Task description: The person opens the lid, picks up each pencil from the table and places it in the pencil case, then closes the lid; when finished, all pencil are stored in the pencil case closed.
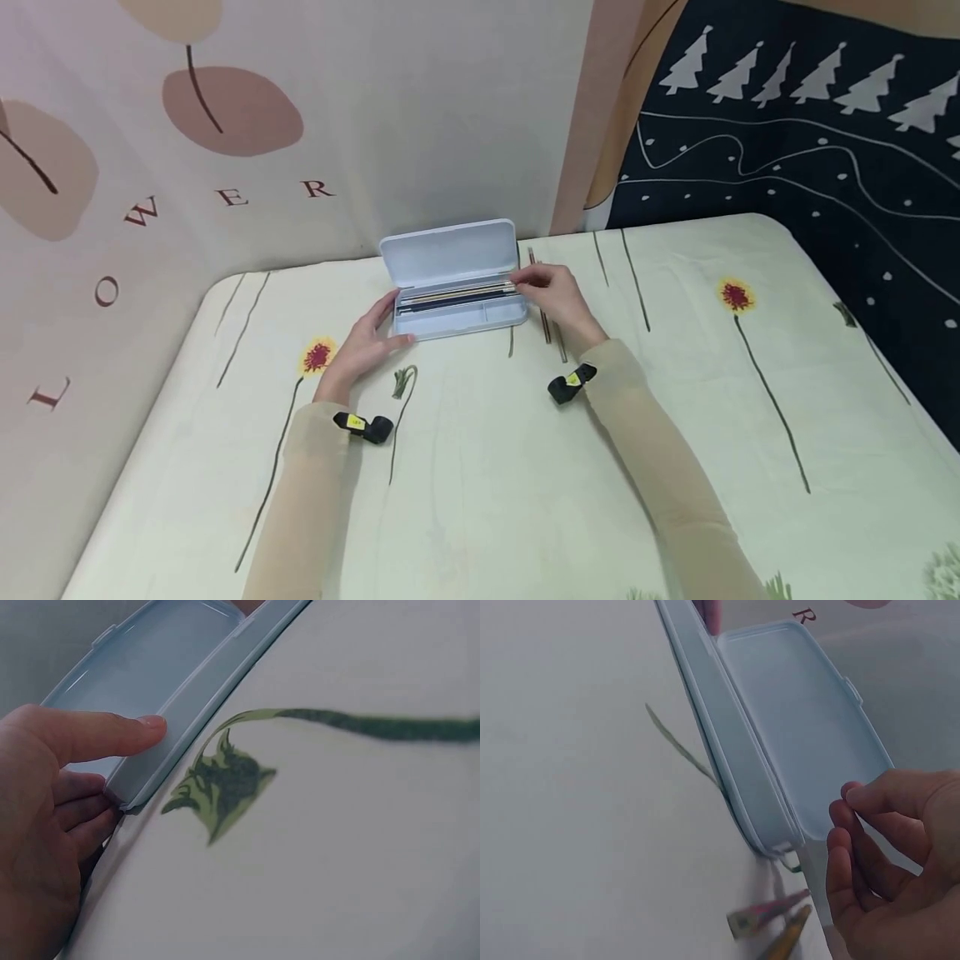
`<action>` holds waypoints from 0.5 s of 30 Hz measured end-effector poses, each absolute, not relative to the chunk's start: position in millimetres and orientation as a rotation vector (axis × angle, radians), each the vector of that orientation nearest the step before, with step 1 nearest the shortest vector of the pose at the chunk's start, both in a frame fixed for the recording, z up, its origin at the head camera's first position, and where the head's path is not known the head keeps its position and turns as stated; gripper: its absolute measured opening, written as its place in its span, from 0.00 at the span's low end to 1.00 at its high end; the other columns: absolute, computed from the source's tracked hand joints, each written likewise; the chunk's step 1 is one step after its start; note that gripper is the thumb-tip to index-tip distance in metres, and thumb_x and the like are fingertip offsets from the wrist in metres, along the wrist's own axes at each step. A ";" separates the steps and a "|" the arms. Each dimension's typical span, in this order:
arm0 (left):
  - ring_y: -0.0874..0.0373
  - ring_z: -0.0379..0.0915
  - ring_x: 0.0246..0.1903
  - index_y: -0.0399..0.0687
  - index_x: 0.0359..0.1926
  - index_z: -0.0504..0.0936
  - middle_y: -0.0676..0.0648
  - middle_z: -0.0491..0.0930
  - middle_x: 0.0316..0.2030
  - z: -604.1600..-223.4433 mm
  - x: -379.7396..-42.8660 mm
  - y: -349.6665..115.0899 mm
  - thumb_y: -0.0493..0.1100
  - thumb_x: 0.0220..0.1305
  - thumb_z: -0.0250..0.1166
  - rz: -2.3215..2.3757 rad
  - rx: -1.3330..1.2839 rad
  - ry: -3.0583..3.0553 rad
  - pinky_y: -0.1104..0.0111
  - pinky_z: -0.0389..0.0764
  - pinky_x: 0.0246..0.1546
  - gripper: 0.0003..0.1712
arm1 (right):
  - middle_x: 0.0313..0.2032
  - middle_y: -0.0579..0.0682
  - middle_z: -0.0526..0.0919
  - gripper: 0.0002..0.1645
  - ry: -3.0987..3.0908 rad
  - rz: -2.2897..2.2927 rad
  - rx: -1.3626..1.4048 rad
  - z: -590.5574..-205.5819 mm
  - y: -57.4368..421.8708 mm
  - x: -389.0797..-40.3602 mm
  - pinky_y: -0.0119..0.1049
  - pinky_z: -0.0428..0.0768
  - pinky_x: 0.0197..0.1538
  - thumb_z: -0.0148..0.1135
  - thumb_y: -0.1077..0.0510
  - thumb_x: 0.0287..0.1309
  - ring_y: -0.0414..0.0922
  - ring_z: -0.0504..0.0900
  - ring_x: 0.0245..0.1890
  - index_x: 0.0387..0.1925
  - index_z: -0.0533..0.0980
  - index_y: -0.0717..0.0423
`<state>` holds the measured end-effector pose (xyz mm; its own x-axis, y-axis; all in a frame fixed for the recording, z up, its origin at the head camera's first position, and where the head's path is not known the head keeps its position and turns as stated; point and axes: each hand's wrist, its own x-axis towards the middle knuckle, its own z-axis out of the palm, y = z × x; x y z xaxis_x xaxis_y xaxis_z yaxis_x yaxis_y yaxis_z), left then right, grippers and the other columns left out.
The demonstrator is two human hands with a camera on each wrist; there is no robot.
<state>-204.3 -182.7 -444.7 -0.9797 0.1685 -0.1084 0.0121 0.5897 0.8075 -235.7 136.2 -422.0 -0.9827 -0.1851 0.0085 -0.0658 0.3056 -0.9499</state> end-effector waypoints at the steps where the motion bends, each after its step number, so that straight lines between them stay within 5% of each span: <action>1: 0.47 0.43 0.72 0.46 0.76 0.50 0.42 0.54 0.72 -445.2 -204.0 -183.0 0.42 0.56 0.69 1.339 0.152 2.645 0.53 0.44 0.70 0.51 | 0.50 0.60 0.79 0.13 2.467 -1.769 -0.228 -421.7 138.6 -234.5 0.41 0.73 0.55 0.56 0.67 0.64 0.50 0.75 0.51 0.48 0.79 0.68; 15: 0.48 0.43 0.72 0.47 0.76 0.50 0.43 0.54 0.73 -445.0 -203.9 -183.1 0.44 0.57 0.68 1.326 0.159 2.654 0.52 0.44 0.70 0.51 | 0.42 0.62 0.80 0.15 2.716 -1.371 0.072 -427.4 166.4 -225.4 0.42 0.73 0.45 0.59 0.62 0.59 0.54 0.76 0.42 0.47 0.78 0.67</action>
<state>-203.9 -183.1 -445.0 -0.9798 0.1707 -0.1043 0.0191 0.5988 0.8007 -225.4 166.4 -427.4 -0.9940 -0.0021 -0.1092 0.0866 0.5939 -0.7998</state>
